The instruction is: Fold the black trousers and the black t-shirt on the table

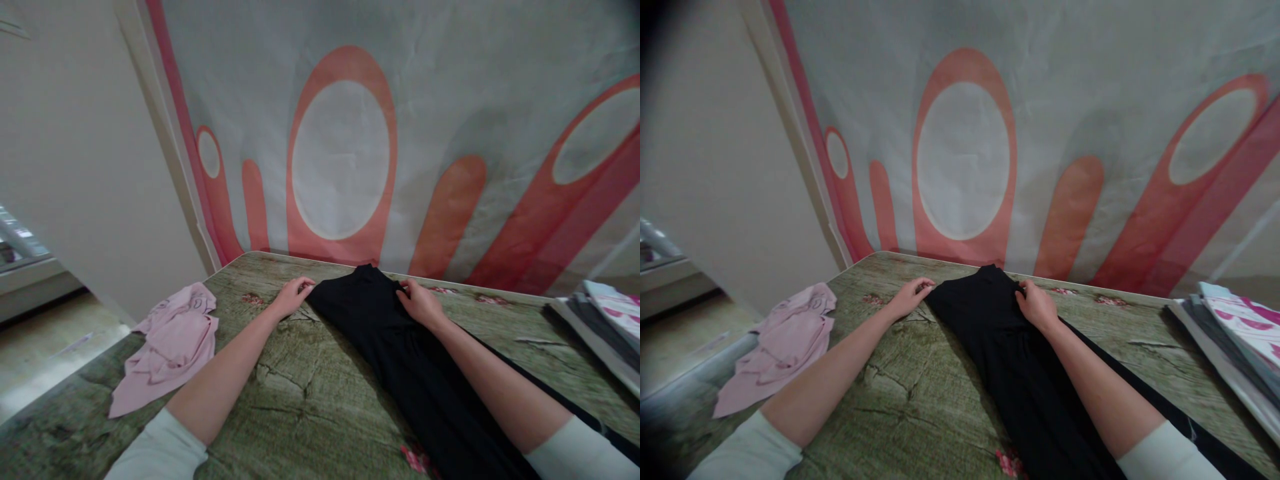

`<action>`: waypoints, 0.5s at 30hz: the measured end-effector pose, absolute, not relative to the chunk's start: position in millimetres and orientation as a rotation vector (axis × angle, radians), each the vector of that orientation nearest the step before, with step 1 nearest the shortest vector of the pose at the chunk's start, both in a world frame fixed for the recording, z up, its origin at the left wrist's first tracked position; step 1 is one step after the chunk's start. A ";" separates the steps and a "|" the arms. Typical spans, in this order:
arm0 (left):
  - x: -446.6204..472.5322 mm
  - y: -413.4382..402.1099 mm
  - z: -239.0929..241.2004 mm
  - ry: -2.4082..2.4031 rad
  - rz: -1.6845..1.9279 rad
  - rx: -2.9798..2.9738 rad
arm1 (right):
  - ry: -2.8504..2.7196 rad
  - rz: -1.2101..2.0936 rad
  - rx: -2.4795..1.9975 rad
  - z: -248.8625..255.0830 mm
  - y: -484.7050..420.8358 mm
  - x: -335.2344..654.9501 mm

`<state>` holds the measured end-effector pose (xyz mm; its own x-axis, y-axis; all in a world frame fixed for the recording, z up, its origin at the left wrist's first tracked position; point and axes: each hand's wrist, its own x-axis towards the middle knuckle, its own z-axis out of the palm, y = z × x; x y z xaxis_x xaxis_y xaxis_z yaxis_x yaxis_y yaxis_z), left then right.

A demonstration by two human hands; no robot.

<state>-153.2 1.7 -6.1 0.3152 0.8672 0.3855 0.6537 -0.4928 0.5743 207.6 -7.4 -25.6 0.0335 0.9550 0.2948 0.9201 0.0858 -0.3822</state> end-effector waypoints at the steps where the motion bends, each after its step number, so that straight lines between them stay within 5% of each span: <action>1: -152.4 1.8 -6.7 1.306 0.992 2.196 | -1.894 0.088 -1.846 -24.9 -8.5 206.8; 15: -140.1 5.0 -10.8 1.659 0.863 2.477 | -1.888 0.044 -1.824 -23.5 -11.5 203.6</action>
<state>-140.1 5.0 -10.8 0.2744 0.8633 0.4235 0.8423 -0.4283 0.3273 203.6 -11.5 -23.5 0.0324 0.9424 0.3329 0.9257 0.0973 -0.3655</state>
